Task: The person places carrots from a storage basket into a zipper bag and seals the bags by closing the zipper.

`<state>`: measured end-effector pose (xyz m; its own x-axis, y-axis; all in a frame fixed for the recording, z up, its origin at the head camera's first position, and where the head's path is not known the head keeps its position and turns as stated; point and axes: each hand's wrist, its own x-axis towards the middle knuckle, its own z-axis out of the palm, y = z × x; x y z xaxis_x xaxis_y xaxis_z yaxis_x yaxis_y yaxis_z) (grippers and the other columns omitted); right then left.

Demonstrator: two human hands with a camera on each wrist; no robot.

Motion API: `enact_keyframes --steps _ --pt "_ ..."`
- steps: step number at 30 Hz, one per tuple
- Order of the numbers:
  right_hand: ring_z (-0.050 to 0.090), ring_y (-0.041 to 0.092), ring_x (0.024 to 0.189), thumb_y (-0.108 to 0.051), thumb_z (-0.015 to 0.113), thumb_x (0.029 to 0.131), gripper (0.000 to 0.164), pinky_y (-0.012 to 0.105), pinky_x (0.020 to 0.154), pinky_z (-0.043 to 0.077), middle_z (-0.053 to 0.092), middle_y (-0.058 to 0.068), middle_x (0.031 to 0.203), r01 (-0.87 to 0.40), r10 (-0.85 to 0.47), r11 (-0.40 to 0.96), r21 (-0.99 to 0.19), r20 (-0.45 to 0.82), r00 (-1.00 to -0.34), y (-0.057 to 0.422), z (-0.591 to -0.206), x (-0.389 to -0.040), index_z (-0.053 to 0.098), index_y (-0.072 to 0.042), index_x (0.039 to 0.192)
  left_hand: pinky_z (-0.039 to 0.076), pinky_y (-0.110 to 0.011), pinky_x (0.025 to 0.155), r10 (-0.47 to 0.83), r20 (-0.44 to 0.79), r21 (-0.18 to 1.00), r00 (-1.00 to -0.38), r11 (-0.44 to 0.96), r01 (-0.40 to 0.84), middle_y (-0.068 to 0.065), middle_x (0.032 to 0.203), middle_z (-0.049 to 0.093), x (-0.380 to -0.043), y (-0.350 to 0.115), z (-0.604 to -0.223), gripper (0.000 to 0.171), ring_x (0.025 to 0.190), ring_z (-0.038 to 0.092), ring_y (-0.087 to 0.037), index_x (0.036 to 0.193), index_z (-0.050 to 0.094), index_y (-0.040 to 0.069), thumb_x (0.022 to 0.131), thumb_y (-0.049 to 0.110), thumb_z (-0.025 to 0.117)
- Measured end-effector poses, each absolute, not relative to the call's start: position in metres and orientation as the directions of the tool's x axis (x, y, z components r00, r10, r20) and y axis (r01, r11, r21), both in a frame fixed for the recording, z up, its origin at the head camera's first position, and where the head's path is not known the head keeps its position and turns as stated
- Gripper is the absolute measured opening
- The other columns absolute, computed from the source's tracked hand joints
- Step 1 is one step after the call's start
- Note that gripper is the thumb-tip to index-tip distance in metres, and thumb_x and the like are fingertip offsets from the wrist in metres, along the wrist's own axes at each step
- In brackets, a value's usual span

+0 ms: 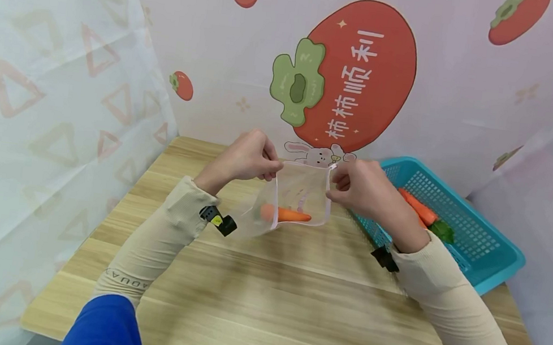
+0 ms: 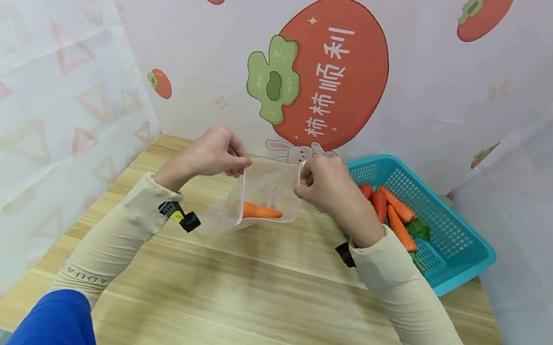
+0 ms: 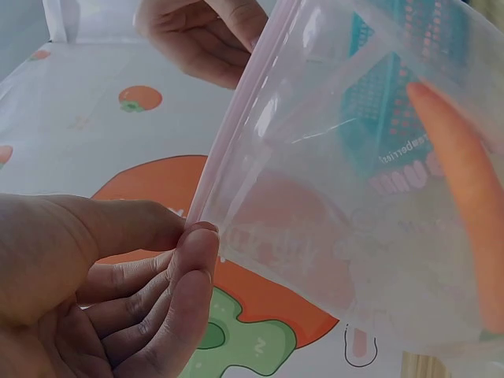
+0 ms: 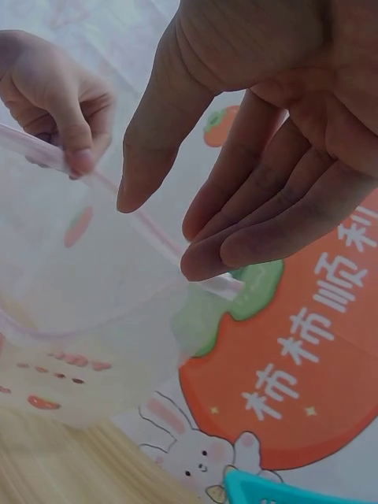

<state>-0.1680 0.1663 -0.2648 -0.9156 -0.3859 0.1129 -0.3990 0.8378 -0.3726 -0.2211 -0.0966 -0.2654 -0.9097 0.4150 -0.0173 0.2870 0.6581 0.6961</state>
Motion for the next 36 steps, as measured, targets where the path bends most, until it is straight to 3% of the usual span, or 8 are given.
enact_keyframes --steps 8,17,22,27,31,36 --pt "0.077 0.029 0.096 -0.019 0.084 0.090 0.027 0.054 0.090 0.062 0.080 0.016 0.106 -0.329 -0.334 0.857 -0.398 0.057 -0.941 0.191 -0.261 -0.164 0.077 -0.002 0.109 0.065 -0.033 0.070 0.415 -0.016 0.697 -0.910 0.657 0.287 -0.007 0.075 0.078 -0.222 -0.098 -0.268 0.019 0.064 0.073 -0.012 0.090 0.083 0.000 0.097 0.014 0.071" --pt "0.077 0.032 0.098 -0.020 0.081 0.093 0.035 0.056 0.090 0.062 0.079 0.021 0.110 -0.296 -0.308 0.879 -0.374 0.029 -0.951 0.213 -0.259 -0.164 0.076 0.003 0.117 0.065 -0.032 0.070 0.419 -0.014 0.699 -0.908 0.653 0.291 -0.007 0.074 0.078 -0.222 -0.097 -0.269 0.019 0.070 0.077 -0.021 0.086 0.083 0.003 0.097 0.013 0.071" --pt "0.077 0.031 0.094 -0.020 0.082 0.092 0.029 0.056 0.087 0.063 0.080 0.019 0.104 -0.286 -0.296 0.890 -0.355 0.027 -0.955 0.227 -0.261 -0.164 0.077 0.002 0.111 0.065 -0.034 0.071 0.412 -0.023 0.702 -0.911 0.656 0.279 -0.007 0.074 0.078 -0.221 -0.097 -0.270 0.019 0.069 0.077 -0.019 0.086 0.083 0.003 0.098 0.013 0.071" --pt "0.076 0.030 0.092 -0.021 0.082 0.092 0.024 0.054 0.084 0.063 0.080 0.016 0.099 -0.261 -0.279 0.898 -0.353 0.000 -0.960 0.240 -0.264 -0.164 0.078 0.000 0.103 0.064 -0.032 0.070 0.409 -0.026 0.696 -0.912 0.662 0.277 -0.006 0.074 0.078 -0.221 -0.098 -0.271 0.019 0.075 0.078 -0.027 0.086 0.083 0.004 0.098 0.013 0.071" --pt "0.074 0.028 0.091 -0.021 0.082 0.092 0.022 0.052 0.081 0.063 0.080 0.014 0.098 -0.250 -0.271 0.900 -0.357 -0.010 -0.963 0.246 -0.265 -0.163 0.078 -0.001 0.101 0.063 -0.028 0.067 0.412 -0.024 0.694 -0.911 0.662 0.281 -0.006 0.073 0.078 -0.222 -0.099 -0.271 0.019 0.071 0.077 -0.021 0.085 0.083 0.004 0.097 0.013 0.071" --pt "0.073 0.033 0.095 -0.019 0.080 0.093 0.031 0.056 0.086 0.062 0.078 0.021 0.105 -0.241 -0.261 0.909 -0.341 -0.015 -0.965 0.252 -0.267 -0.162 0.076 0.005 0.112 0.063 -0.028 0.067 0.410 -0.023 0.691 -0.912 0.665 0.282 -0.006 0.073 0.078 -0.223 -0.100 -0.271 0.019 0.069 0.076 -0.019 0.086 0.083 0.004 0.097 0.013 0.071"
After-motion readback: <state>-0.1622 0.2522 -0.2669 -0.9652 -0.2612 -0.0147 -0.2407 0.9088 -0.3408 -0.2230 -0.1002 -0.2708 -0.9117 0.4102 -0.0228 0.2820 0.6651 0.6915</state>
